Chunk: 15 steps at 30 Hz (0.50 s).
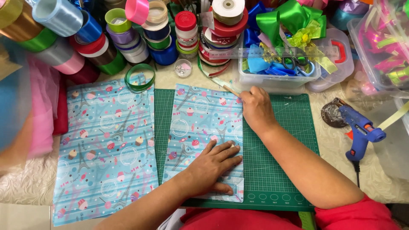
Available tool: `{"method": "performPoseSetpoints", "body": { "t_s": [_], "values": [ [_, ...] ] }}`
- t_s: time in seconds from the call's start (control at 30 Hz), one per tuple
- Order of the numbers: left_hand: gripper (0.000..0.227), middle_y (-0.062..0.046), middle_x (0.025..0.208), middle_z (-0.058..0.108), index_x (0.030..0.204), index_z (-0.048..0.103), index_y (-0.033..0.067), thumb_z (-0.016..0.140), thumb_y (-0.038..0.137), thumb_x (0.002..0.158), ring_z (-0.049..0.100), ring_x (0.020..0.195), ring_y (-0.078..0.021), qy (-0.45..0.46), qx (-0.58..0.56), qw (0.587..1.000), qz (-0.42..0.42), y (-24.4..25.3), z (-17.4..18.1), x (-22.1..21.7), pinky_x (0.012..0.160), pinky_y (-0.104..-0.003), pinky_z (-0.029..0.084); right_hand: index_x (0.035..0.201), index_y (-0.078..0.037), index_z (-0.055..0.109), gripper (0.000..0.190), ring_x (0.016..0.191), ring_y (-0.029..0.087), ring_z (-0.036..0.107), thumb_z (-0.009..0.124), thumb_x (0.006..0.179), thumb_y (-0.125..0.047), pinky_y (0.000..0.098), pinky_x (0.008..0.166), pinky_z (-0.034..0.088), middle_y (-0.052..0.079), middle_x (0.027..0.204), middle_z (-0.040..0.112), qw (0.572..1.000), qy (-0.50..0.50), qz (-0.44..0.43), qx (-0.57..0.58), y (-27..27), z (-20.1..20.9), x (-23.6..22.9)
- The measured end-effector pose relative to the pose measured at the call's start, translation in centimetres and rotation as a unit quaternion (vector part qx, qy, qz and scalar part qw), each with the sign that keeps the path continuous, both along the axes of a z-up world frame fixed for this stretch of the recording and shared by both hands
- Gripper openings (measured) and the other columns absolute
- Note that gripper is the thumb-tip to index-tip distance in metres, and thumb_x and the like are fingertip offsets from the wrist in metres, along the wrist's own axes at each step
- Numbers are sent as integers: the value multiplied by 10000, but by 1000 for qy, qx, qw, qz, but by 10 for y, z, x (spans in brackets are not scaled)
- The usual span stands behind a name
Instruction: Finalizing and organizing patterned paper bags by folding, aligning with a pencil, and stacking them on a cutting mat.
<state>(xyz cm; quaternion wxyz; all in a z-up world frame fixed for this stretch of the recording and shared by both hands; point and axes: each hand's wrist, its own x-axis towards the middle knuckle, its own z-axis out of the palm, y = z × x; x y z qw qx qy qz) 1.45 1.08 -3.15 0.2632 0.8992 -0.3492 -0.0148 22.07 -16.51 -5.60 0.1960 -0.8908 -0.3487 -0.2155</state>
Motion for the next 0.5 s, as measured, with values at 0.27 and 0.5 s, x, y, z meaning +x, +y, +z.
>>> {"method": "performPoseSetpoints", "body": {
  "t_s": [0.27,0.5],
  "values": [
    [985,-177,1611,413,1485,508,75,729,676,737,303,1527,-380,-13,7,1000,3,0,-2,1,1177,-691,189,844,-29,720,221,683,337,500,604,819,158,457,588,431,101,729,455,1000,-18,-9,-12,3,-4,7],
    [1430,-208,1528,466,1602,264,29,906,736,538,411,1444,-395,-67,71,989,111,-7,17,-14,1177,-616,257,915,-76,735,70,813,313,627,699,915,-15,465,691,489,80,863,621,988,148,43,21,-22,10,-22]
  ]
}}
